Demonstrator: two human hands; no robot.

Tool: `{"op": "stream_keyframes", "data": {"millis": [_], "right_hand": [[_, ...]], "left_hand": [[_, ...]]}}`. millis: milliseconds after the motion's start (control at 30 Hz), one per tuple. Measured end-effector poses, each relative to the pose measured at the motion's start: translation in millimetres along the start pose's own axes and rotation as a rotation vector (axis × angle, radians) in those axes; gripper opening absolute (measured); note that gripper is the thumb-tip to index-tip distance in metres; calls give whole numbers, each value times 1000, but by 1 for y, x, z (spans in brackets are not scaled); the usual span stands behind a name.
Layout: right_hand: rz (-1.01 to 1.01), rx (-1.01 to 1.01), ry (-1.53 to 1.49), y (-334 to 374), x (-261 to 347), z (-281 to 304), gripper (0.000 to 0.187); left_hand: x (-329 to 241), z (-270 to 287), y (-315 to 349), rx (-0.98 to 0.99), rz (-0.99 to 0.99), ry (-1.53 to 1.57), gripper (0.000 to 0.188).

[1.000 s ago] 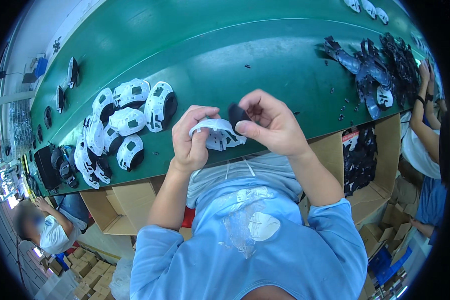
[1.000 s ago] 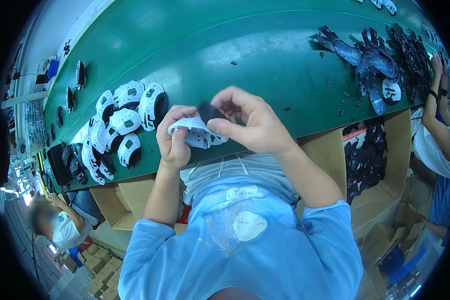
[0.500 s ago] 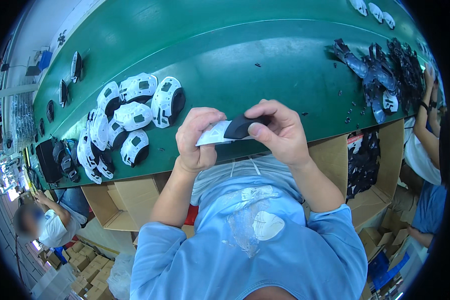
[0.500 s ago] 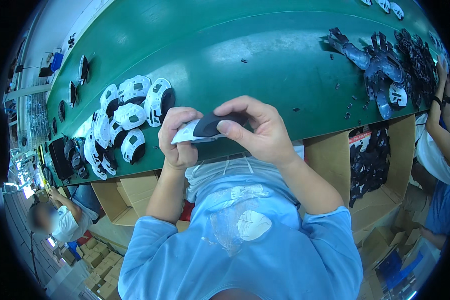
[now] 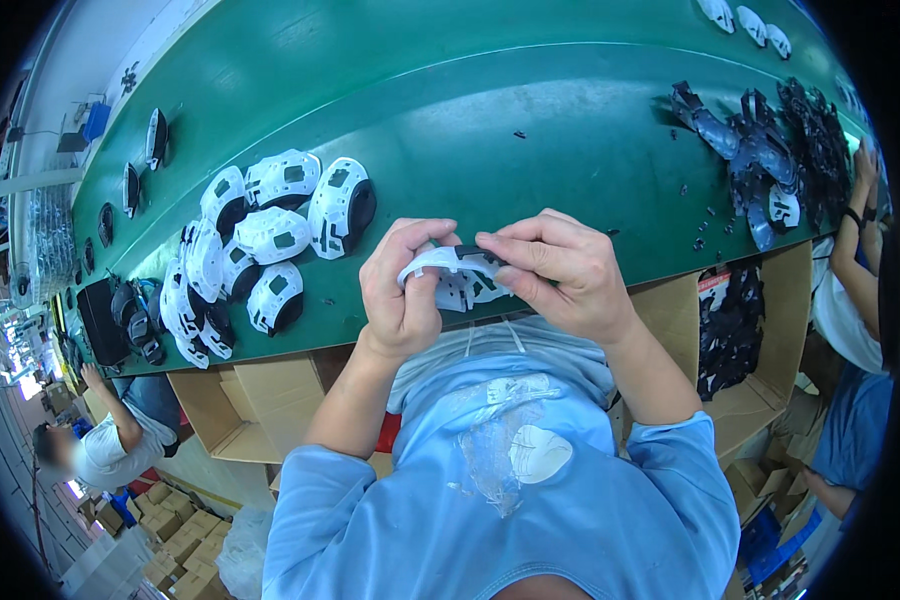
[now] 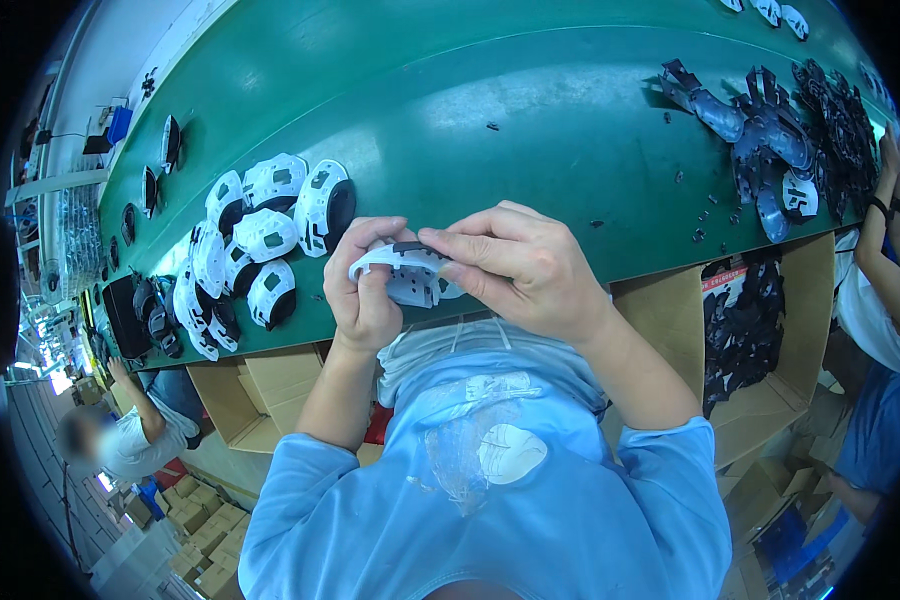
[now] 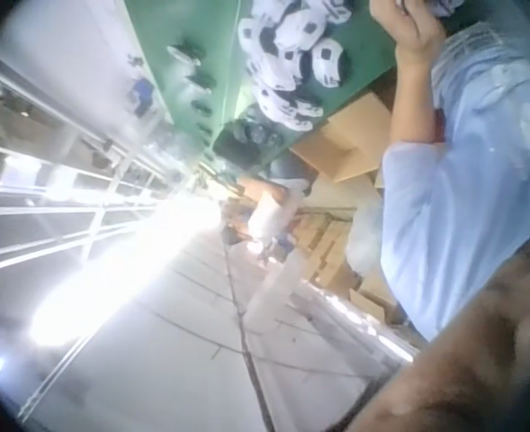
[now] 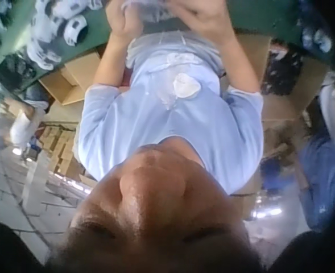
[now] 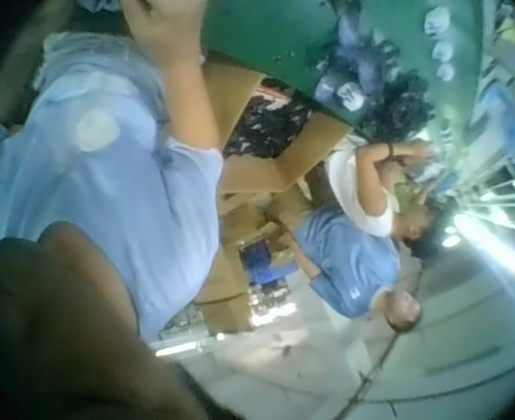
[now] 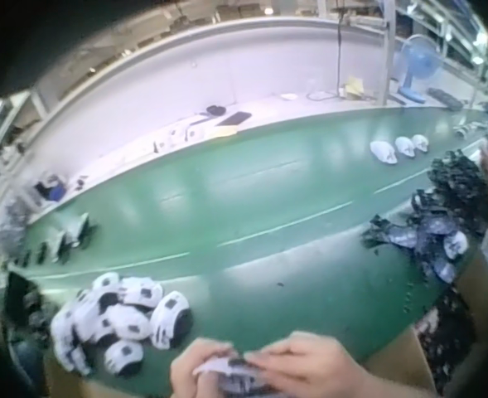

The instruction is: The person assembles computer mice by hand, fitting internal mouse components into computer mouse shells on a production line.

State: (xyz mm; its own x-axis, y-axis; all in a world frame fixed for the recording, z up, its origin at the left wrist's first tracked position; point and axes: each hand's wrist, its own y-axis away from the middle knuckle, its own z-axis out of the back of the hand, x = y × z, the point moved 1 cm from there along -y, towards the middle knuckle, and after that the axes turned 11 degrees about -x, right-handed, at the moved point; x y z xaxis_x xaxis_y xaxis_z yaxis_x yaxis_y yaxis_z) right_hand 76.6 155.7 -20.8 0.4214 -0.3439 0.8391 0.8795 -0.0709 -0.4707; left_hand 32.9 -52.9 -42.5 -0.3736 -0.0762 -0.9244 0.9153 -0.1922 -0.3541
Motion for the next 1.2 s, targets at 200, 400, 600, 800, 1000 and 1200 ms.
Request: {"op": "stream_keyframes", "data": {"millis": [200, 400, 600, 800, 1000, 1200], "right_hand": [[74, 41, 148, 1, 8, 6, 34], [-60, -17, -154, 11, -4, -6, 34], [-122, -7, -252, 13, -12, 0, 38], [-29, -33, -43, 9, 0, -2, 37], [-13, 18, -62, 7, 0, 1, 36], [-51, -1, -77, 11, 2, 0, 39]], "left_hand": [[-4, -5, 3, -46, 23, -54, 29], [1, -4, 6, -10, -97, -60, 32], [-5, -5, 3, 2, -82, -59, 33], [-3, -5, 2, 10, -138, -76, 31], [-5, -3, 5, 3, -93, -75, 31], [4, -2, 10, -37, -60, 25, 31]]}}
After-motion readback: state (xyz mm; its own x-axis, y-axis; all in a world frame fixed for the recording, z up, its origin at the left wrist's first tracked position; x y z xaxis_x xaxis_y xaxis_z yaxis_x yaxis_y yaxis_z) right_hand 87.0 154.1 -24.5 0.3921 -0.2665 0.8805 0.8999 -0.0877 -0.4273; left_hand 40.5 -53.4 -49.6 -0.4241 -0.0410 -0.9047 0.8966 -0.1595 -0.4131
